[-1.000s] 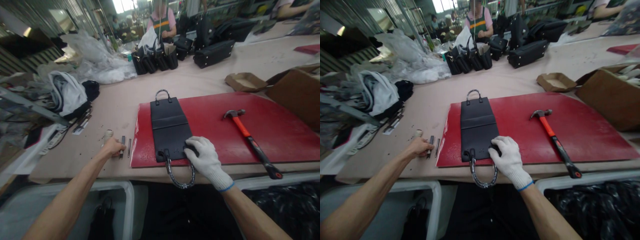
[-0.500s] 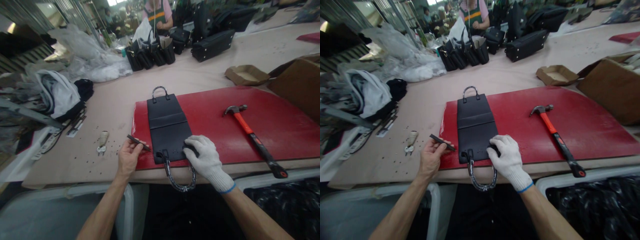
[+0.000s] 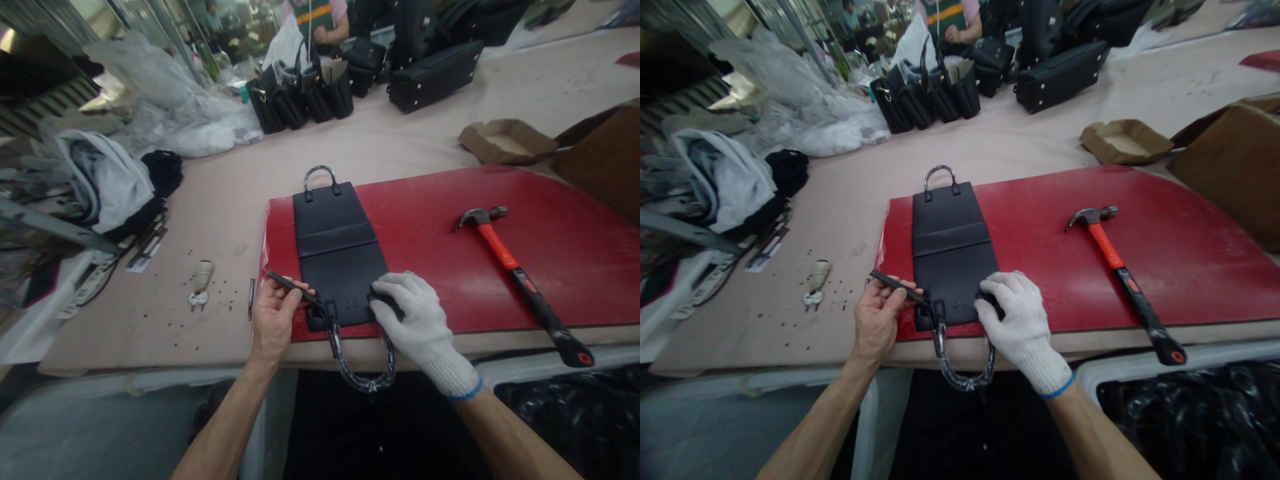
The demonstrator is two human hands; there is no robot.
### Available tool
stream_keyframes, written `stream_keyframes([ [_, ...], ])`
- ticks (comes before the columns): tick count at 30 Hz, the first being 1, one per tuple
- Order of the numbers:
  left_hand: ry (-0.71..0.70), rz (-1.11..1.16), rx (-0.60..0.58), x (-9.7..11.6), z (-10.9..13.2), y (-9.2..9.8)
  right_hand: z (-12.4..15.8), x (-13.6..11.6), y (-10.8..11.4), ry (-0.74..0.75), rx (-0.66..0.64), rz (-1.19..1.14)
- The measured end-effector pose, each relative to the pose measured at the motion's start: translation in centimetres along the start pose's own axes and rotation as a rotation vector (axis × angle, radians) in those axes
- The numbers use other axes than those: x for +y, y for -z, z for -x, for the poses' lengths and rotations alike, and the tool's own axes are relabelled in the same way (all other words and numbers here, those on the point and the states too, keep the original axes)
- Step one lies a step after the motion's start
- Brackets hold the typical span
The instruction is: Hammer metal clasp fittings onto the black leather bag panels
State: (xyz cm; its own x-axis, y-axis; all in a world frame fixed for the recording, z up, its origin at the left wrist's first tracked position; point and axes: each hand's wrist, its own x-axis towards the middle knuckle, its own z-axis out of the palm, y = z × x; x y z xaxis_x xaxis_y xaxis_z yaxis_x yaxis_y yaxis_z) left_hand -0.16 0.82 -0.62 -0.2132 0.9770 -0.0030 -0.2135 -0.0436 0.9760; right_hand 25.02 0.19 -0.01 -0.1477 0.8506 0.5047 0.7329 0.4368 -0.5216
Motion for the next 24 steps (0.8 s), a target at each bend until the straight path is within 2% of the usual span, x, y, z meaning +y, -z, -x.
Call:
stream_keyframes([
  [4,0.035,-0.033,-0.037,-0.3,0.5,-0.8,0.0,0.1,0.1,-0.011,-0.007,0.000],
  [7,-0.002,-0.075,0.002,0.4,0.0,0.1,0.0,0.2,0.1,-0.007,-0.016,0.013],
  [9,-0.036,-0.147,0.082,1.3,-1.1,1.9,-0.1,0.4,0.2,0.004,-0.024,0.021],
  [12,-0.033,-0.401,0.180,3.2,-3.6,6.1,-0.3,0.6,0.0,0.045,-0.022,0.050],
  [15,0.021,-0.883,0.194,4.8,-5.5,10.2,-0.6,1.0,-0.2,0.097,-0.004,0.093],
  [17,0.055,-1.271,0.171,5.3,-6.2,11.9,-0.7,1.2,-0.5,0.121,0.001,0.120],
  [20,0.063,-1.606,0.124,5.1,-6.1,12.2,-1.0,1.3,-0.7,0.139,0.000,0.141],
  [24,0.003,-1.682,0.167,4.5,-5.6,10.5,-1.0,1.4,-0.8,0.139,0.001,0.147],
])
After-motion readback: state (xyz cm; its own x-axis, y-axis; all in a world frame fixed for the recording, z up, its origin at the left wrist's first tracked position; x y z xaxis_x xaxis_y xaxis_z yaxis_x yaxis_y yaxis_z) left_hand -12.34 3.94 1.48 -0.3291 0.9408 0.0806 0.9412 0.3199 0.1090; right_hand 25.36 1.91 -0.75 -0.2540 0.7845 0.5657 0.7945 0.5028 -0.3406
